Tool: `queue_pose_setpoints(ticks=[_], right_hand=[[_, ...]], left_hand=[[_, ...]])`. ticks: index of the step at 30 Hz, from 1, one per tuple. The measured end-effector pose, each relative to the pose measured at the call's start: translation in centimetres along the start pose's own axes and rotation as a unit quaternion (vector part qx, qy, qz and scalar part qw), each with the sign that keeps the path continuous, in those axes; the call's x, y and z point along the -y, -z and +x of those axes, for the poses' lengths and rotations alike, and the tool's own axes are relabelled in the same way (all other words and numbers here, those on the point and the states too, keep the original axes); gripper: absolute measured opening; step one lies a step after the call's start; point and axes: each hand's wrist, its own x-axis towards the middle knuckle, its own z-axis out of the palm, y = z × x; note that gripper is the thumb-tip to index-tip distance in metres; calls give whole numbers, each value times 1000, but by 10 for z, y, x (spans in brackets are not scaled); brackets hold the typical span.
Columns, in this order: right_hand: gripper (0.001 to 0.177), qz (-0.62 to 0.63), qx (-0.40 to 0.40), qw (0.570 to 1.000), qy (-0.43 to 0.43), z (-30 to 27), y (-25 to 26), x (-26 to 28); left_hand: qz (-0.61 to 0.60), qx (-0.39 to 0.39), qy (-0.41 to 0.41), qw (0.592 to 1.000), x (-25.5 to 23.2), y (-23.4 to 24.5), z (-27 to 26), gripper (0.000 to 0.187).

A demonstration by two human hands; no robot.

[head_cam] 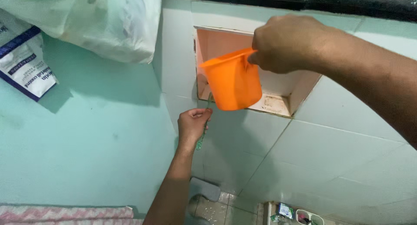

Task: The person scrubs a recessed wall niche with a toothbrush, repeatedly scoops water from a bucket with an orange cup, and pours it into the niche to rinse. They continue scrubbing the bottom and sides of the niche throughout the clip.

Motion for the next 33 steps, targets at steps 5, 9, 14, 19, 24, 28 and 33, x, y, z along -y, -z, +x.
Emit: queue_pose_setpoints(ticks=[5,9,14,19,24,28,33], right_hand=[[36,-9,7,1000,-12,-4,2,-1],[37,2,73,996,-41,-9,2,-4],[38,18,150,988,-44,-30,-12,-10],[41,-9,185,982,-34,-58,-38,-16],[42,131,230,961,-76,-100,-82,-19],[52,261,205,934,-135,-128,-141,-11],[60,452,30,877,-158,-161,-224,12]], left_hand=[[19,-1,8,1000,2,-1,-4,29],[-9,0,3,1000,3,2,-6,28],[-6,3,13,1000,6,3,-10,29],[-4,15,14,1000,12,-1,-17,29],[-99,63,33,993,19,-4,-27,29],[-135,73,36,988,21,-7,-37,29],[-191,98,56,975,26,-3,-53,28]])
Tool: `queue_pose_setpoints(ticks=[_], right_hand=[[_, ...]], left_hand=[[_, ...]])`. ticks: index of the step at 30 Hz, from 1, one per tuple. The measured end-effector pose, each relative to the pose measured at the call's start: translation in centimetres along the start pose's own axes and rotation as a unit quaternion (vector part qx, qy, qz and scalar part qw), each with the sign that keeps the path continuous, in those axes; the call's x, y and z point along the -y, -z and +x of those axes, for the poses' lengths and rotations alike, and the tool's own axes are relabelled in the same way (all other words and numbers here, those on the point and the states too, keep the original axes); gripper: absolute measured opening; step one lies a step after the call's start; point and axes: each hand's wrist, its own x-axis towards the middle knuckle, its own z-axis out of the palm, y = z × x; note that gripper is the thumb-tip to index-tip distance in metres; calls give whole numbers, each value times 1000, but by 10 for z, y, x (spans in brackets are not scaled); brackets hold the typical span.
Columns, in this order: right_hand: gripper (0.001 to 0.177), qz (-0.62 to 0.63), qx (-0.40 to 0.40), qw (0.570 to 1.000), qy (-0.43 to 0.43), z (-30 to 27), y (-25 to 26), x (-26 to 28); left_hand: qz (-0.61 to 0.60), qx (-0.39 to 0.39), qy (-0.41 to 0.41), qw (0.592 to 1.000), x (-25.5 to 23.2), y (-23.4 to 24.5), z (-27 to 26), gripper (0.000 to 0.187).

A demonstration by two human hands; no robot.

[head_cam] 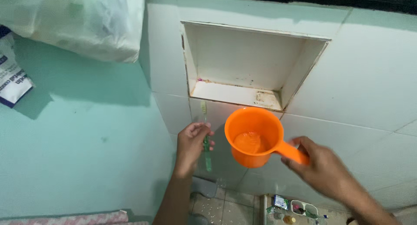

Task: The person scrubs a recessed wall niche with a toothbrush, repeatedly scoops water from a bucket with an orange cup, and pours it into the niche to rinse. They continue scrubbing the bottom and sides of the niche throughout the clip.

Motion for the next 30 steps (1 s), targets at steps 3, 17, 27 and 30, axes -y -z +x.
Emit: queue_pose_setpoints(ticks=[3,17,27,30], right_hand=[[63,142,81,986,-20,-12,-46,-23],[18,416,44,907,58,-32,-188,-13],[19,432,-86,894,83,-48,-241,14],[20,426,-126,888,115,-54,-265,13]], left_hand=[[-27,33,-1,999,11,-11,-12,26],[52,73,-16,996,42,-64,-65,30],[-103,-103,233,962,121,-21,-100,43],[-211,11,296,932,124,-24,-95,59]])
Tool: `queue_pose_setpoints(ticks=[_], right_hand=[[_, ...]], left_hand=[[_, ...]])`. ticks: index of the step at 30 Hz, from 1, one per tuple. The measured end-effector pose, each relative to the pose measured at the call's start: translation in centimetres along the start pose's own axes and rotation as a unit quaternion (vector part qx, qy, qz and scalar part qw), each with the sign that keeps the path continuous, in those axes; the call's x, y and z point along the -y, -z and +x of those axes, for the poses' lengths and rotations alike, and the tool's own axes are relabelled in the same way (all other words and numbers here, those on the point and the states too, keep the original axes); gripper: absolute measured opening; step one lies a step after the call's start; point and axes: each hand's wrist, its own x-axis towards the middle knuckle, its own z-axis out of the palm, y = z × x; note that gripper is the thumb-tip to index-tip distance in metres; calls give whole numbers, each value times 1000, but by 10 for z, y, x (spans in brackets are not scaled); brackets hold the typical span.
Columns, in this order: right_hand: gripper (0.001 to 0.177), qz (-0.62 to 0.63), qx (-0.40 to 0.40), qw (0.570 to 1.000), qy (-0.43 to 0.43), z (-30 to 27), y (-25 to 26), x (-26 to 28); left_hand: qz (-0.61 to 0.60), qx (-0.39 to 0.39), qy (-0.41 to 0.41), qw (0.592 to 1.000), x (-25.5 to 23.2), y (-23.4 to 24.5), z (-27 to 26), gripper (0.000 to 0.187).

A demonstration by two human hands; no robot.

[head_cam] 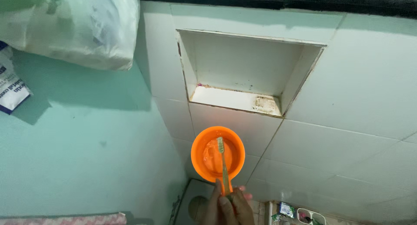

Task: The person scrubs a recessed wall niche with a toothbrush, repeatedly scoops water from a bucket with an orange cup, and pours it into the niche to rinse. They continue scrubbing the bottom and sides of the niche throughout the clip.

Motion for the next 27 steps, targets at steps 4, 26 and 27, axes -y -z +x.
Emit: queue_pose_setpoints(ticks=[4,26,27], right_hand=[[20,42,30,995,80,-13,-5,-33],[29,253,67,953,-150,146,41,70],[31,246,54,952,-174,153,34,72]], left_hand=[[-32,73,52,995,-1,1,6,64],[105,-51,-24,993,-59,20,-5,52],[128,-49,-26,990,-65,21,-5,54]])
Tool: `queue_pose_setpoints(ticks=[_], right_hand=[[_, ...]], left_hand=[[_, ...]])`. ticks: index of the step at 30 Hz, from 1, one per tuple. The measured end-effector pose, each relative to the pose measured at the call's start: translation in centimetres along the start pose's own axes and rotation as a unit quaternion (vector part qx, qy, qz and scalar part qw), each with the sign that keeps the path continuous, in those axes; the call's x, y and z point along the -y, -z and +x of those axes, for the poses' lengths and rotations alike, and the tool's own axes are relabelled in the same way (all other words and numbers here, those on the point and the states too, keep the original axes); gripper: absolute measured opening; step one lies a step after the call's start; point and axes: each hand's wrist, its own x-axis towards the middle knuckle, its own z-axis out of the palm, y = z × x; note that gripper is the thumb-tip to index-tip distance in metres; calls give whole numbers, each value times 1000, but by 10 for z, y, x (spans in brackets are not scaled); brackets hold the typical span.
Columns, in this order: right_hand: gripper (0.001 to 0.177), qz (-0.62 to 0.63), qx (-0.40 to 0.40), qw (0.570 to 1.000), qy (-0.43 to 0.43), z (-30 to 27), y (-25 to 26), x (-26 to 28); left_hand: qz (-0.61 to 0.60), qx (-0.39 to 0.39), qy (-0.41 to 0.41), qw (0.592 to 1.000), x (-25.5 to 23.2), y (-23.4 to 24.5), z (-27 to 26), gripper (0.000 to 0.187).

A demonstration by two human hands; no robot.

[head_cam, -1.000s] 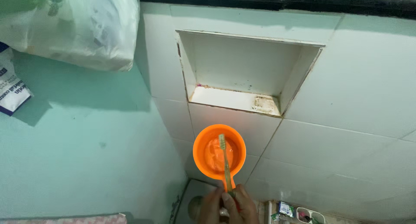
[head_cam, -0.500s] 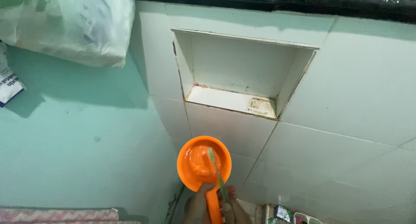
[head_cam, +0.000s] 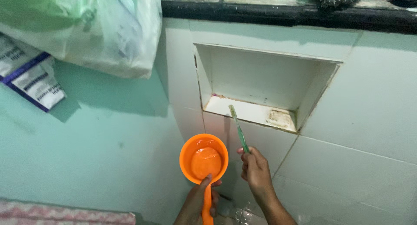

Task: The person scrubs a recessed wall niche with a toothbrush, repeatedly scoops water from a bucket with an orange cup, and pours it into the niche to rinse. They continue scrubbing the bottom and sides of the niche throughout the clip.

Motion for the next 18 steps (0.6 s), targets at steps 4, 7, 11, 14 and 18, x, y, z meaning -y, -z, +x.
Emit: queue_pose_setpoints(ticks=[4,7,11,14,18], right_hand=[[33,-13,-37,999,-13,40,-33,1],[27,-42,-13,997,59,59,-50,-1],[29,-18,-6,998,59,77,-64,-5],[30,-19,-32,999,10,86,-74,-4],[26,52,13,999,0,95,-92,4]], left_hand=[[62,17,-26,998,-19,8,1,60],[103,6,-18,995,-35,16,1,62],[142,43,-37,988,-49,35,-4,61],[159,47,-2,986,-51,49,0,64],[191,44,-4,981,-40,72,20,68]])
